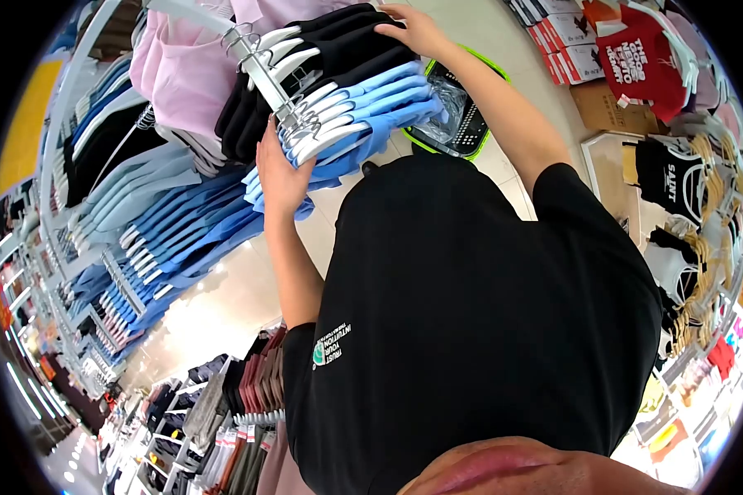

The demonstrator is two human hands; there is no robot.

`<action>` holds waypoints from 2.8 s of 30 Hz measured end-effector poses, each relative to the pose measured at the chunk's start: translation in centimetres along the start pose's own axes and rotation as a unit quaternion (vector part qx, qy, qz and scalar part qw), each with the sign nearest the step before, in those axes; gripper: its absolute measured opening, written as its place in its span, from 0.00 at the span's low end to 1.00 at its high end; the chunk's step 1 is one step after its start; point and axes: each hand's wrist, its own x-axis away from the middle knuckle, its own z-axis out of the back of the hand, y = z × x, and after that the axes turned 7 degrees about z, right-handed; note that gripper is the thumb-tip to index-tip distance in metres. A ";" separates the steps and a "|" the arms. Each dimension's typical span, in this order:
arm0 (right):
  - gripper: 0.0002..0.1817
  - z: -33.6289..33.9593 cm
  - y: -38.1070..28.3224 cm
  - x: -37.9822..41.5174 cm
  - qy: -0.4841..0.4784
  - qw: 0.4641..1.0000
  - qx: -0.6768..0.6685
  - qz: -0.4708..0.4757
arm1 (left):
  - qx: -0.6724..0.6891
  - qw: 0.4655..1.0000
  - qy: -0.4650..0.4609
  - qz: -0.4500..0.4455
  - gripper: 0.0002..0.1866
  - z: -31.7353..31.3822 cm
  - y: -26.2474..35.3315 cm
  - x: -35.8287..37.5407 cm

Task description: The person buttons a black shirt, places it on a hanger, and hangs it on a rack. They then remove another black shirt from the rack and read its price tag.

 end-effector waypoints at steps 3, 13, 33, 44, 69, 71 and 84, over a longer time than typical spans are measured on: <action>0.27 1.4 2.2 3.4 0.016 0.992 -0.055 -0.114 | 0.015 0.999 -0.028 -0.022 0.46 -0.1 -0.9 -0.6; 0.27 3.1 -3.3 14.1 0.006 0.963 -0.176 -0.205 | 0.029 0.999 0.041 -0.022 0.48 -2.2 -0.4 -0.8; 0.15 1.9 -16.4 4.6 -0.060 0.996 -0.057 0.032 | -0.053 0.991 0.121 -0.022 0.51 -1.7 0.5 4.5; 0.17 -0.3 -15.2 0.6 -0.087 0.995 -0.023 0.042 | -0.063 0.995 0.083 -0.009 0.47 -0.5 -1.2 4.6; 0.13 -0.3 -6.3 -1.3 -0.180 0.979 0.094 -0.007 | 0.089 0.968 0.131 0.196 0.12 0.5 -19.5 -0.3; 0.13 -0.8 -3.0 0.4 -0.156 0.984 0.081 -0.019 | 0.070 0.955 0.177 0.226 0.12 0.8 -20.2 0.8; 0.20 -1.3 -0.6 5.2 -0.311 0.929 0.012 -0.201 | 0.169 0.876 0.301 0.336 0.22 -6.5 -22.6 4.7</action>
